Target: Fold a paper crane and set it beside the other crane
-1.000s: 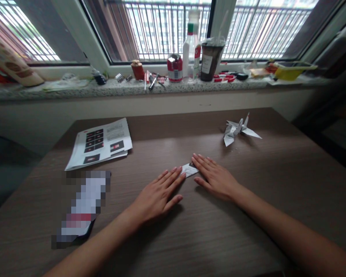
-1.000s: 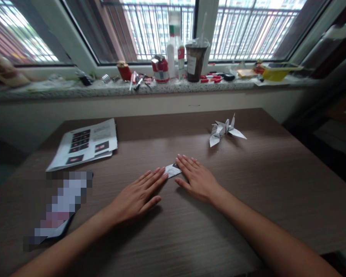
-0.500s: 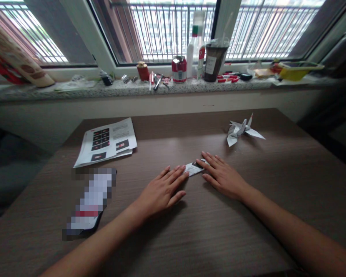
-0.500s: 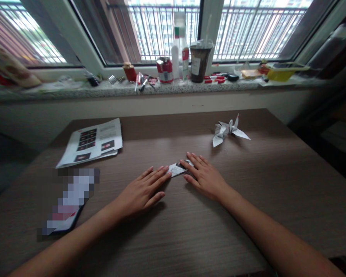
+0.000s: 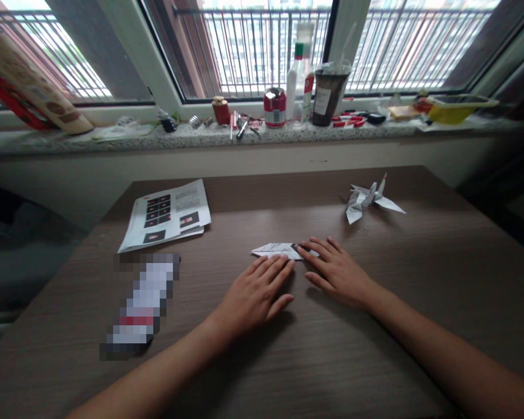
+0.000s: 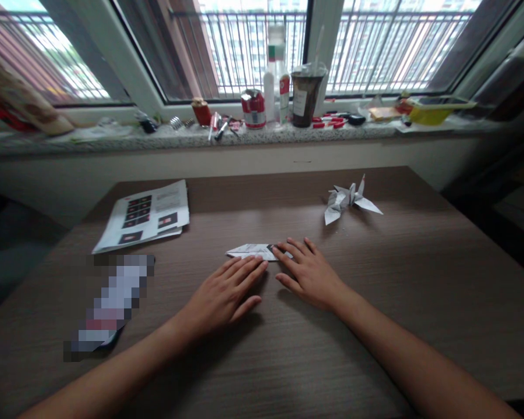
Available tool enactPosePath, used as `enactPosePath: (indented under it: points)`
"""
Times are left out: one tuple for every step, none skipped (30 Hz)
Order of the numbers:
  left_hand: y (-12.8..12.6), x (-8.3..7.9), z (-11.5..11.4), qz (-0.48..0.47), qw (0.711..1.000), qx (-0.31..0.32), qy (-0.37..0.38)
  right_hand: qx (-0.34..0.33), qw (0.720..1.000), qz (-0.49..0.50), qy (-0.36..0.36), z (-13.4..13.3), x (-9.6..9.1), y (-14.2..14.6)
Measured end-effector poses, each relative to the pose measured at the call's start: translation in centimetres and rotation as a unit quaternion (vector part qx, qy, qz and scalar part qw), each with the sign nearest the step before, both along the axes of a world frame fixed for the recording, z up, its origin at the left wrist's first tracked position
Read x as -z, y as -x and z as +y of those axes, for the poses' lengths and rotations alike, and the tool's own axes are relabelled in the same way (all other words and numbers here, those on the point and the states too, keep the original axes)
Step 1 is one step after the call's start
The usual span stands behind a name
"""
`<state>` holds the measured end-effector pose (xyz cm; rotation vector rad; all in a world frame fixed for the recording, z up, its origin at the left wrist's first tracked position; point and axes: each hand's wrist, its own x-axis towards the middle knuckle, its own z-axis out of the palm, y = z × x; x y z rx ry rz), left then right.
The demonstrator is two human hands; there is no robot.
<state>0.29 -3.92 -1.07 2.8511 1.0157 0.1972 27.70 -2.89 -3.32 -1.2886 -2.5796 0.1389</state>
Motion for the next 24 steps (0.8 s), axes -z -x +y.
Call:
enactPosePath:
  points:
    - [0.1, 0.1, 0.2, -0.001, 1.000, -0.007, -0.001, -0.002, 1.000, 0.007, 0.000, 0.0, -0.1, 0.0]
    - [0.3, 0.1, 0.4, -0.002, 1.000, -0.014, -0.001, -0.006, 1.000, 0.015, 0.000, 0.0, -0.3, 0.0]
    - [0.4, 0.2, 0.6, -0.003, 1.000, -0.021, 0.000, -0.013, 1.000, 0.025, 0.002, 0.1, -0.5, 0.0]
    - [0.6, 0.2, 0.9, -0.005, 1.000, -0.027, 0.002, -0.023, 0.999, 0.034, 0.004, 0.1, -0.6, 0.0]
    - [0.7, 0.3, 1.1, -0.007, 0.999, -0.034, 0.004, -0.034, 0.998, 0.042, 0.007, 0.1, -0.8, 0.0]
    - [0.8, 0.3, 1.3, -0.008, 0.999, -0.038, 0.006, -0.047, 0.998, 0.049, 0.011, 0.0, -0.9, 0.1]
    - [0.9, 0.4, 1.6, -0.009, 0.999, -0.042, 0.008, -0.060, 0.997, 0.053, 0.014, 0.0, -0.9, 0.1]
    - [0.9, 0.4, 1.8, -0.009, 0.999, -0.044, 0.011, -0.073, 0.996, 0.056, 0.016, 0.0, -0.9, 0.1]
    - [1.0, 0.4, 1.9, -0.009, 0.999, -0.045, 0.013, -0.085, 0.995, 0.057, 0.019, -0.1, -0.9, 0.2]
    - [1.0, 0.4, 2.1, -0.009, 0.999, -0.046, 0.015, -0.093, 0.994, 0.059, 0.022, -0.2, -0.9, 0.2]
    - [1.0, 0.5, 2.2, -0.009, 0.999, -0.045, 0.018, -0.098, 0.993, 0.061, 0.026, -0.3, -0.9, 0.3]
    - [1.0, 0.5, 2.4, -0.009, 0.999, -0.044, 0.020, -0.101, 0.992, 0.064, 0.030, -0.4, -0.9, 0.4]
    - [1.0, 0.5, 2.5, -0.010, 0.999, -0.042, 0.022, -0.102, 0.992, 0.067, 0.034, -0.4, -0.9, 0.5]
    - [1.0, 0.6, 2.5, -0.013, 0.999, -0.039, 0.023, -0.101, 0.992, 0.071, 0.037, -0.4, -0.9, 0.5]
    - [1.0, 0.7, 2.6, -0.017, 0.999, -0.037, 0.025, -0.100, 0.991, 0.075, 0.041, -0.4, -0.9, 0.6]
    - [1.0, 0.7, 2.7, -0.022, 0.999, -0.034, 0.027, -0.096, 0.991, 0.080, 0.044, -0.3, -0.9, 0.6]
    - [1.0, 0.8, 2.7, -0.029, 0.999, -0.032, 0.029, -0.091, 0.991, 0.085, 0.043, -0.2, -0.9, 0.6]
    - [1.1, 0.8, 2.8, -0.035, 0.998, -0.029, 0.032, -0.086, 0.992, 0.088, 0.041, -0.1, -0.9, 0.6]
    - [1.1, 0.9, 2.8, -0.042, 0.998, -0.026, 0.036, -0.081, 0.992, 0.091, 0.038, 0.0, -0.9, 0.5]
    - [1.1, 0.9, 2.9, -0.047, 0.998, -0.021, 0.040, -0.079, 0.992, 0.092, 0.033, 0.2, -0.9, 0.5]
    - [1.2, 0.9, 2.9, -0.052, 0.998, -0.016, 0.044, -0.078, 0.992, 0.092, 0.027, 0.3, -0.8, 0.4]
    - [1.2, 0.9, 2.9, -0.054, 0.997, -0.011, 0.047, -0.080, 0.993, 0.089, 0.023, 0.5, -0.7, 0.4]
    - [1.2, 0.9, 2.9, -0.056, 0.997, -0.007, 0.051, -0.083, 0.993, 0.085, 0.020, 0.6, -0.6, 0.4]
    - [1.2, 0.9, 2.9, -0.057, 0.997, -0.006, 0.053, -0.086, 0.993, 0.080, 0.019, 0.6, -0.5, 0.4]
